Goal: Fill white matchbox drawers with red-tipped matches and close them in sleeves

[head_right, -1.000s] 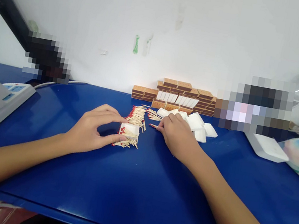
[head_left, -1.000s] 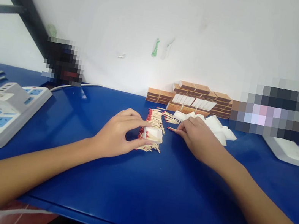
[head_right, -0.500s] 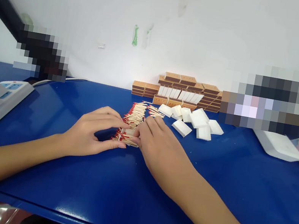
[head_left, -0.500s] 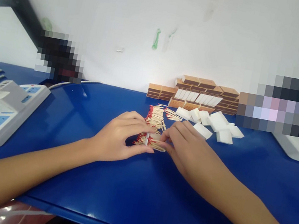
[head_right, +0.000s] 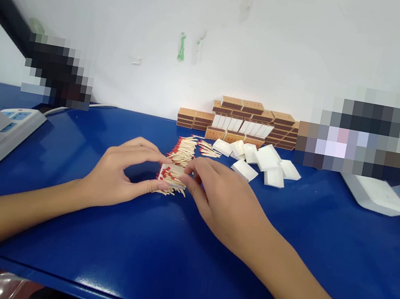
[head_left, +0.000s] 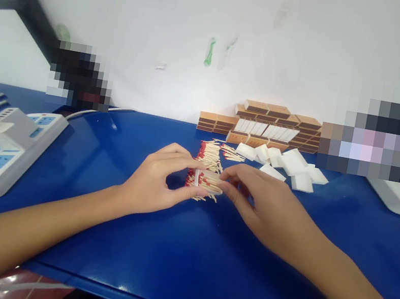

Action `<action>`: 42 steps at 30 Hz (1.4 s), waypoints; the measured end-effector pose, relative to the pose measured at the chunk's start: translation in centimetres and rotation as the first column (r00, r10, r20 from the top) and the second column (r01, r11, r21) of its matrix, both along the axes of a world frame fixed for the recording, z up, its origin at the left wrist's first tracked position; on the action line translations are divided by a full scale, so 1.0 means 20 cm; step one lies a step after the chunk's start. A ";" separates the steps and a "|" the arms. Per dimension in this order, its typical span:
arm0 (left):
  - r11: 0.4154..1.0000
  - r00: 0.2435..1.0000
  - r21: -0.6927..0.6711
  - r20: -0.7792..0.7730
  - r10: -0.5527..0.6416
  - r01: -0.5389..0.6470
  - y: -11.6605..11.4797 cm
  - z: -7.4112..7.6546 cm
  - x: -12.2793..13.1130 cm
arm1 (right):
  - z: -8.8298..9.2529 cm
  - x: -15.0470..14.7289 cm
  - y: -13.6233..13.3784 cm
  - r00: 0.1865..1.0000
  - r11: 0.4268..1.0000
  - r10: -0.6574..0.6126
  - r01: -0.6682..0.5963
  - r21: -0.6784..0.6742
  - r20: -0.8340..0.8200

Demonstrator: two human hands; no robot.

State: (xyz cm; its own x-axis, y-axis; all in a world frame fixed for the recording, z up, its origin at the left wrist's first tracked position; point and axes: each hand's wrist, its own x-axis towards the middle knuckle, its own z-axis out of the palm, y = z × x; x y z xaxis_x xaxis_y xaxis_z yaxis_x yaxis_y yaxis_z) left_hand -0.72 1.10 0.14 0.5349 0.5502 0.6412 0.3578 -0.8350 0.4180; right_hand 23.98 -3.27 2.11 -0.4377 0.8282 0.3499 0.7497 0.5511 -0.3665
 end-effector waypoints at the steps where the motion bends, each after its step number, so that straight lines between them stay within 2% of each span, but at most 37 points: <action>1: 1.000 1.000 -0.009 0.008 0.018 -0.018 0.00 0.00 0.00 | 0.00 0.00 0.00 1.000 0.999 -0.019 0.018 -0.030 -0.021; 6: 0.995 0.995 -0.060 0.065 0.081 -0.077 -0.01 0.01 0.00 | 0.02 -0.01 -0.01 0.996 0.998 -0.025 0.020 -0.066 -0.082; 12: 0.994 0.992 -0.089 0.105 0.074 -0.065 -0.01 0.01 0.01 | 0.03 -0.03 -0.01 0.977 0.995 0.001 -0.022 -0.095 -0.215; 20: 0.999 0.995 -0.040 0.093 0.030 -0.027 -0.02 0.01 0.00 | -0.01 -0.07 -0.03 0.912 0.992 -0.118 0.092 -0.086 -0.393; 27: 1.000 0.996 -0.015 0.094 0.006 -0.005 -0.02 0.02 0.01 | -0.01 -0.08 -0.03 0.950 0.993 0.012 0.025 0.113 -0.313; 29: 1.000 0.995 -0.022 0.096 0.017 -0.015 -0.02 0.02 0.00 | 0.00 -0.07 -0.03 0.954 0.989 0.010 0.033 0.142 -0.298; 32: 0.999 0.995 -0.035 0.099 0.033 -0.030 -0.02 0.01 0.00 | 0.01 -0.05 -0.02 0.968 0.990 -0.015 0.050 0.131 -0.252; 42: 0.995 0.992 -0.062 0.098 0.082 -0.077 -0.01 0.01 0.00 | 0.04 -0.04 -0.03 0.975 1.000 -0.001 -0.006 -0.028 -0.224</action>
